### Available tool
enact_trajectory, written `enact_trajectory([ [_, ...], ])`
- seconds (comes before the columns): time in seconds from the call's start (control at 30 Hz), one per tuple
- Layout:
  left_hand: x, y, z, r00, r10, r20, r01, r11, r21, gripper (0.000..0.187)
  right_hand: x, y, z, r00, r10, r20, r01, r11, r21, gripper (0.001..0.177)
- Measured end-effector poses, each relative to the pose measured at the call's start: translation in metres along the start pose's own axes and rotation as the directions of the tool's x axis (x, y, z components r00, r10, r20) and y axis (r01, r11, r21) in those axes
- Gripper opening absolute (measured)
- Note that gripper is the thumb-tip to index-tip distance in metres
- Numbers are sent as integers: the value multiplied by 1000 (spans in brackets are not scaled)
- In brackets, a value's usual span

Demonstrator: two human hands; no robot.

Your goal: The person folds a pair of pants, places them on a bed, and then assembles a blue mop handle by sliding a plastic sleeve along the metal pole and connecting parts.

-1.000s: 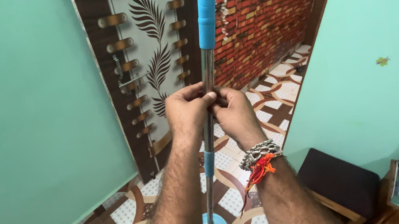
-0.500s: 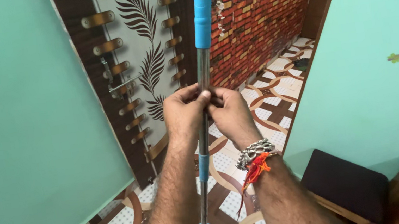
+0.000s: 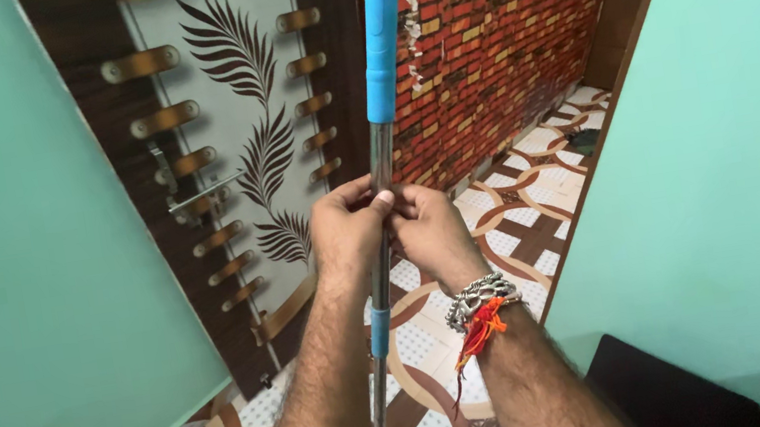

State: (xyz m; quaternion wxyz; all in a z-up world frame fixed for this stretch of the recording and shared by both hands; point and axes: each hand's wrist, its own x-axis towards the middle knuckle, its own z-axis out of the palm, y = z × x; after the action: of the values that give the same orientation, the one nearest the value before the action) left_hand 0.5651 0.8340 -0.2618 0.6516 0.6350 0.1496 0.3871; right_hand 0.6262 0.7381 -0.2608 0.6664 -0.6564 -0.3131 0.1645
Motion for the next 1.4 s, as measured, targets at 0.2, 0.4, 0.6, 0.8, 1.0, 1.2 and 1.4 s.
enact_trajectory([
  [0.2,14,-10,29,998,-47,-47,51,994,92,29,20,11,-23,998,60,-28,-60,998,8,25],
  [0.4,29,-24,47,996,-83,-42,88,989,119,29,44,33,-42,997,9,-76,-16,996,-93,23],
  [0.6,63,-53,56,994,-112,4,111,984,139,31,69,51,-49,994,29,-109,-41,993,-109,27],
  [0.8,121,-79,62,988,-130,84,121,988,96,32,114,63,-51,987,-5,-162,-20,988,-154,28],
  [1.0,171,-94,63,974,-147,171,139,989,58,32,151,59,-46,976,-16,-217,-37,971,-238,25],
  [1.2,206,-101,57,968,-145,203,129,987,92,33,179,59,-38,982,-16,-187,-21,980,-197,30],
  [1.4,234,-107,58,953,-145,266,154,988,-13,28,204,68,-30,969,-10,-249,-52,969,-242,27],
])
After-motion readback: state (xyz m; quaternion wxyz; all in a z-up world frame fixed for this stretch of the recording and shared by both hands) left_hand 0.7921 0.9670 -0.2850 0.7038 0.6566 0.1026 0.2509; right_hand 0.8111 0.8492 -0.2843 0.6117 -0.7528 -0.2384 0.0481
